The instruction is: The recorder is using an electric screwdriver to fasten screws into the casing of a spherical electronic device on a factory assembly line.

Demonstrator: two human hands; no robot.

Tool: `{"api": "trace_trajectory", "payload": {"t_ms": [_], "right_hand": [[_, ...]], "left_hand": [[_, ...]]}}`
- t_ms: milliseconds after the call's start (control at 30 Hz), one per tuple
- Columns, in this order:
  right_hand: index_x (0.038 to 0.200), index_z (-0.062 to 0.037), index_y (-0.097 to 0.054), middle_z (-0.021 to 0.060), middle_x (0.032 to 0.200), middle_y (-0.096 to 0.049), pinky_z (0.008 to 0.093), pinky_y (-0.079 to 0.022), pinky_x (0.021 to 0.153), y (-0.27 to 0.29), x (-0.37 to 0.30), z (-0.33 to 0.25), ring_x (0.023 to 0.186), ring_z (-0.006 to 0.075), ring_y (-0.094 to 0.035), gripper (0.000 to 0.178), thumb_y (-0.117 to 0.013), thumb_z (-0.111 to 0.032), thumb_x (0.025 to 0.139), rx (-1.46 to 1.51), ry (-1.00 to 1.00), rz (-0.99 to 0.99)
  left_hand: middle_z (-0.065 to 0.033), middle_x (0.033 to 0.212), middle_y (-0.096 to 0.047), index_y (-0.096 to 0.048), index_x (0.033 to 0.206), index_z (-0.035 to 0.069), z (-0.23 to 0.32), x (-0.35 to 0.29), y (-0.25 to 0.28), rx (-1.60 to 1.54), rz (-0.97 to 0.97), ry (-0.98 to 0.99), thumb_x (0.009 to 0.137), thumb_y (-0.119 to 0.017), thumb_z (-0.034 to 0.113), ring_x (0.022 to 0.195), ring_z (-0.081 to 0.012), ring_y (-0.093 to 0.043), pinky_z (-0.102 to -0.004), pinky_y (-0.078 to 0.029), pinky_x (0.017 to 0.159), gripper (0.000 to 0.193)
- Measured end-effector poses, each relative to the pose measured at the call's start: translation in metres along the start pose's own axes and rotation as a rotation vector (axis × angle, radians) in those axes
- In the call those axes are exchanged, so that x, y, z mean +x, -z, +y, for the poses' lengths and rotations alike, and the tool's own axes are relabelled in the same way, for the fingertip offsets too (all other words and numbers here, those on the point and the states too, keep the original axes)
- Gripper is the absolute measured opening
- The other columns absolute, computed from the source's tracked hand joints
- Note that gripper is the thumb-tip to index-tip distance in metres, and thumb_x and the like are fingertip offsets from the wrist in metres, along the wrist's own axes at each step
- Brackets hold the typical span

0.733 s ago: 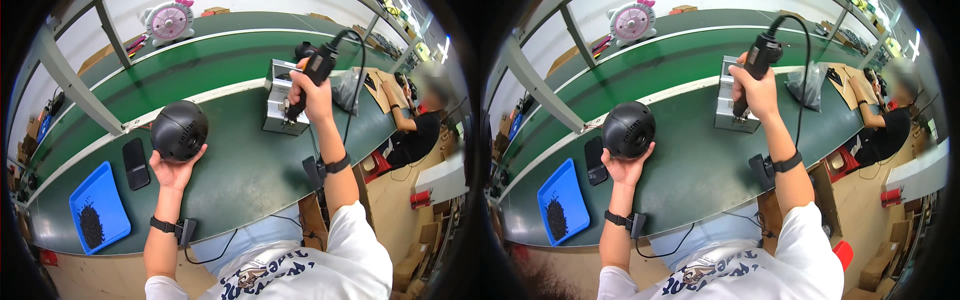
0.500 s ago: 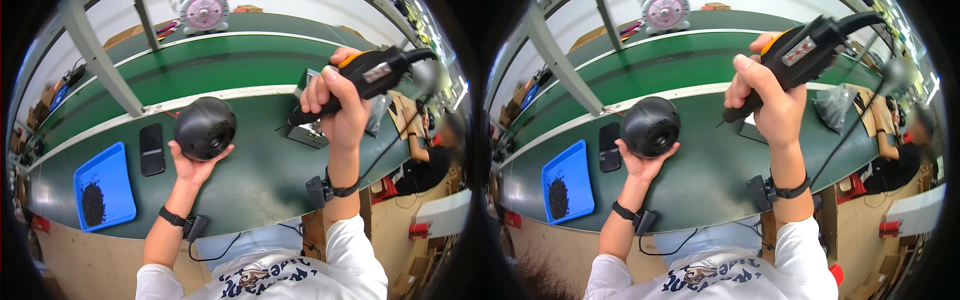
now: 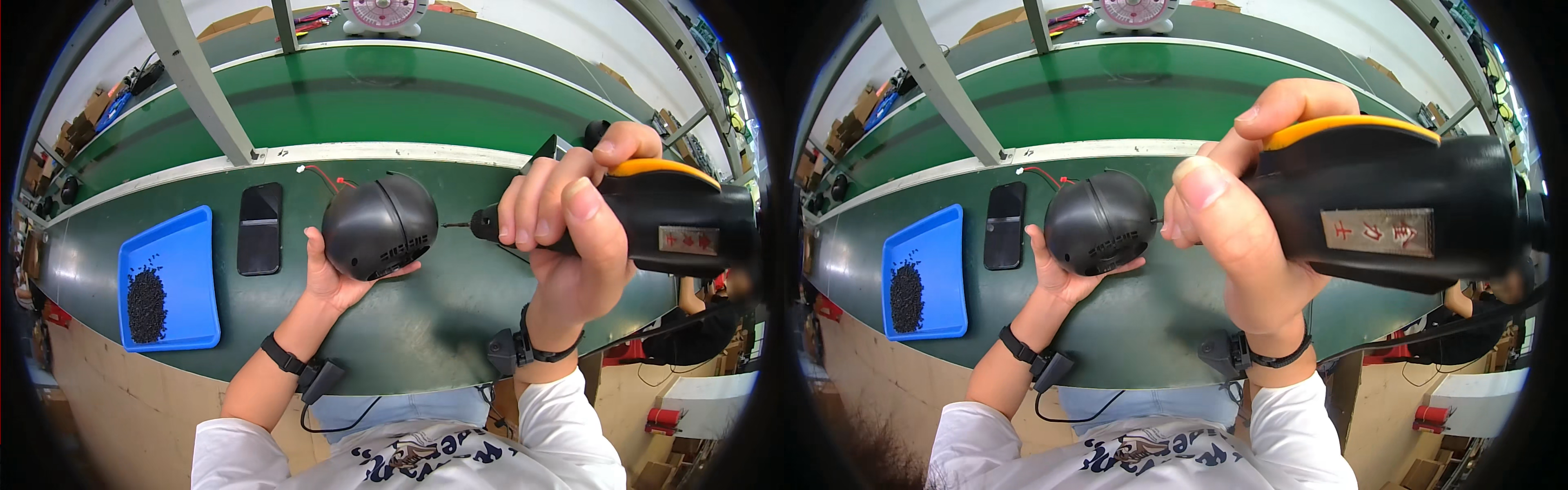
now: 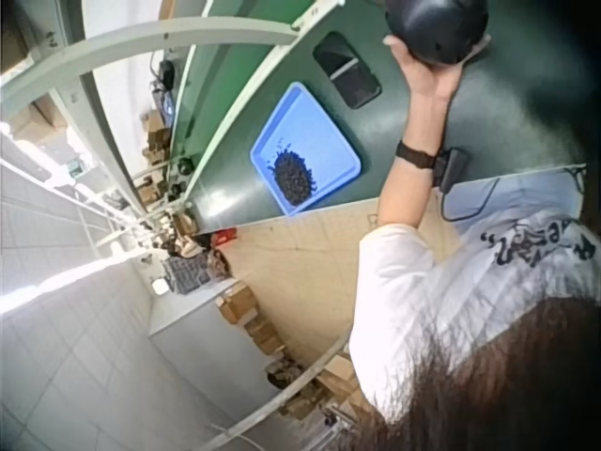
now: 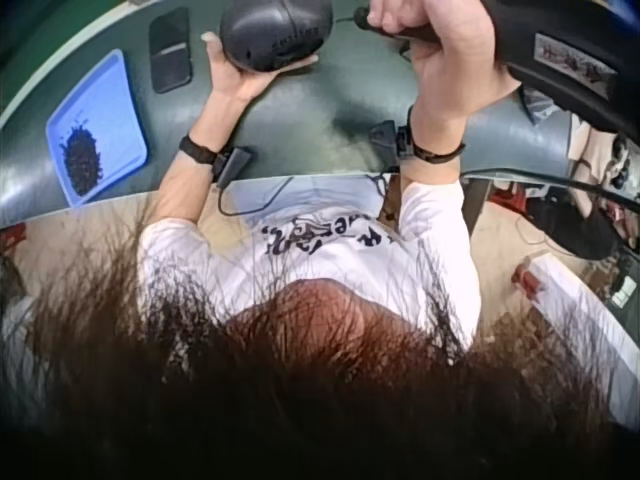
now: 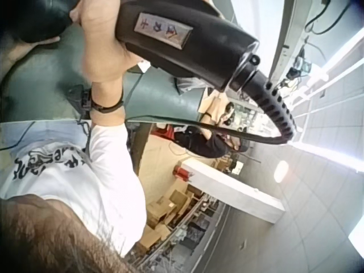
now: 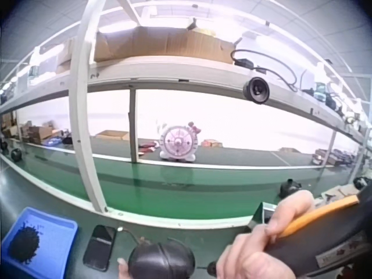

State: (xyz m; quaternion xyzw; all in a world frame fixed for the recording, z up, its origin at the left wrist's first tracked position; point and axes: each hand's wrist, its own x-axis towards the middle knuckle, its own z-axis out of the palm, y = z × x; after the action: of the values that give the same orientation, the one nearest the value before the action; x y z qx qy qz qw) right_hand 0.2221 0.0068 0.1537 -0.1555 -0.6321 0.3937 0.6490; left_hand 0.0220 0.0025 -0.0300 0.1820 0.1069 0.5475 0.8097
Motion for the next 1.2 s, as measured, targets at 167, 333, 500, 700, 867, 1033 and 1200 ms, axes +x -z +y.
{"api": "trace_trajectory", "payload": {"t_ms": [167,333,500,700,867,1033,1200], "right_hand": [[0.114,-0.0056,-0.038,0.0060,0.062,-0.046,0.0331,-0.044,0.048,-0.001,0.002,0.000,0.049,0.0168,-0.045,0.029,-0.053,-0.008,0.089,-0.045,-0.051,0.039],[0.113,-0.0052,-0.039,0.0059,0.062,-0.045,0.0328,-0.044,0.047,-0.004,0.001,0.004,0.048,0.0159,-0.044,0.030,-0.055,-0.006,0.089,-0.039,-0.075,0.045],[0.112,-0.0049,-0.039,0.0062,0.061,-0.046,0.0321,-0.044,0.046,-0.004,0.002,0.006,0.047,0.0154,-0.044,0.031,-0.058,-0.004,0.088,-0.088,-0.093,-0.006],[0.111,-0.0041,-0.039,0.0060,0.059,-0.045,0.0316,-0.043,0.045,-0.008,0.000,0.011,0.045,0.0148,-0.043,0.031,-0.060,-0.004,0.087,-0.079,-0.085,0.020],[0.109,-0.0034,-0.041,0.0055,0.060,-0.044,0.0310,-0.043,0.043,-0.010,0.000,0.025,0.043,0.0141,-0.043,0.029,-0.059,-0.004,0.087,-0.058,-0.119,-0.021],[0.107,-0.0039,-0.041,0.0052,0.060,-0.045,0.0303,-0.042,0.042,-0.010,0.000,0.035,0.042,0.0133,-0.042,0.028,-0.061,-0.004,0.088,-0.041,-0.133,-0.062],[0.104,-0.0063,-0.039,0.0048,0.059,-0.045,0.0296,-0.040,0.040,-0.013,-0.002,0.039,0.042,0.0126,-0.041,0.028,-0.062,-0.004,0.088,-0.014,-0.150,-0.104]], "left_hand": [[-0.0187,0.152,-0.037,-0.029,0.153,0.016,0.000,0.000,0.001,0.012,-0.064,0.002,0.066,-0.076,0.074,0.139,-0.0442,-0.039,-0.0743,-0.035,0.106,0.114],[-0.0192,0.152,-0.036,-0.029,0.153,0.014,0.001,0.000,0.003,0.035,-0.079,-0.003,0.068,-0.076,0.073,0.139,-0.0437,-0.040,-0.0745,-0.035,0.106,0.114],[-0.0193,0.152,-0.038,-0.030,0.152,0.013,0.000,0.000,0.006,0.036,-0.105,-0.001,0.067,-0.076,0.073,0.138,-0.0431,-0.041,-0.0743,-0.036,0.105,0.113],[-0.0195,0.151,-0.039,-0.032,0.151,0.013,-0.001,-0.001,0.005,0.041,-0.095,-0.004,0.066,-0.077,0.072,0.137,-0.0429,-0.043,-0.0742,-0.037,0.104,0.113],[-0.0167,0.148,-0.041,-0.034,0.149,0.012,0.003,-0.005,-0.002,0.039,-0.098,-0.039,0.063,-0.081,0.069,0.136,-0.0404,-0.045,-0.0697,-0.040,0.106,0.114],[-0.0151,0.144,-0.043,-0.033,0.147,0.010,0.002,0.002,0.000,0.135,-0.079,-0.140,0.062,-0.082,0.064,0.134,-0.0346,-0.048,-0.0544,-0.046,0.109,0.112],[-0.0165,0.144,-0.043,-0.029,0.149,0.010,0.004,-0.001,0.000,0.131,-0.080,-0.136,0.062,-0.082,0.062,0.132,-0.0327,-0.050,-0.0510,-0.048,0.109,0.115]]}}
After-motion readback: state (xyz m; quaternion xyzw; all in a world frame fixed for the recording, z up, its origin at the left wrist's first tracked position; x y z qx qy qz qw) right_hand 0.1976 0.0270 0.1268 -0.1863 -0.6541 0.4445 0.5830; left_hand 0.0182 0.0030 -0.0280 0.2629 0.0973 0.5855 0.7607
